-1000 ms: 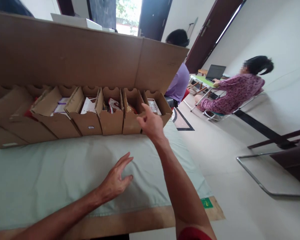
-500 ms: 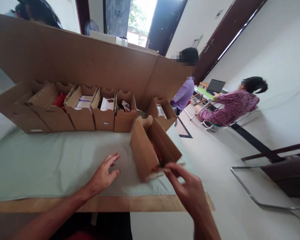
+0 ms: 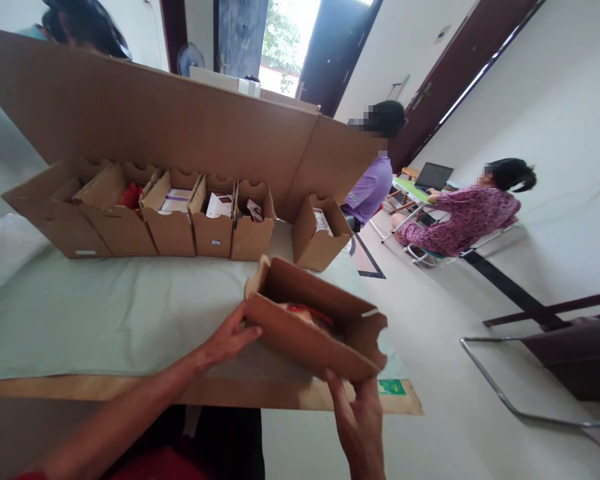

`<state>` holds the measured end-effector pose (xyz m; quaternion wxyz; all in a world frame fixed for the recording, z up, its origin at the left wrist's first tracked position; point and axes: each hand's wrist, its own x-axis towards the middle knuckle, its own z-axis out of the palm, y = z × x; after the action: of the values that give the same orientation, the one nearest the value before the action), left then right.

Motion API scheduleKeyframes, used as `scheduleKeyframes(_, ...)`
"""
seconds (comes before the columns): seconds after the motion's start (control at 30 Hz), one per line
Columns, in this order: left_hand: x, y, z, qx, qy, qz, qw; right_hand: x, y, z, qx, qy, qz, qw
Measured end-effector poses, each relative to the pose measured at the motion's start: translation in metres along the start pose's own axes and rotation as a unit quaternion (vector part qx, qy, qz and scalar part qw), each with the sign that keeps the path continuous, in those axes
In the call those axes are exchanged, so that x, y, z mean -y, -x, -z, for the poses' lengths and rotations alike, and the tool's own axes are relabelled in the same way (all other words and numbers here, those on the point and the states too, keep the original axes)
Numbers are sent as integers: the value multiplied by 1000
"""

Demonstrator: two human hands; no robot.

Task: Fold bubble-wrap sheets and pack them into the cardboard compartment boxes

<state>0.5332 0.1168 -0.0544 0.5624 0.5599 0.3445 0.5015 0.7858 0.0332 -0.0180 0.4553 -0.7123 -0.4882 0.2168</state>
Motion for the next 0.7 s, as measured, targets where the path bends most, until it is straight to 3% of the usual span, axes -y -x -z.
scheduleKeyframes(0.2,-6,-32,70,-170,-88,-43,981,41,-94,-92,132,-128,112,976)
scheduleKeyframes(0.33,7,-52,99,-227,-131,-35,964,48,-128,-138,168,-126,141,968)
scheduleKeyframes(0.47,13,-59,103,-217,-146,-24,965,45,-134,-152,160,-109,153,969)
scheduleKeyframes(0.57,7,-50,110,-198,-189,-33,961,38,-118,-152,111,-90,149,979)
scheduleKeyframes(0.63,-1,-28,125,-206,-247,-35,946,25,-100,-145,84,-67,110,988)
scheduleKeyframes(0.7,-10,10,151,-242,-312,-31,918,1,-80,-134,98,-24,58,993)
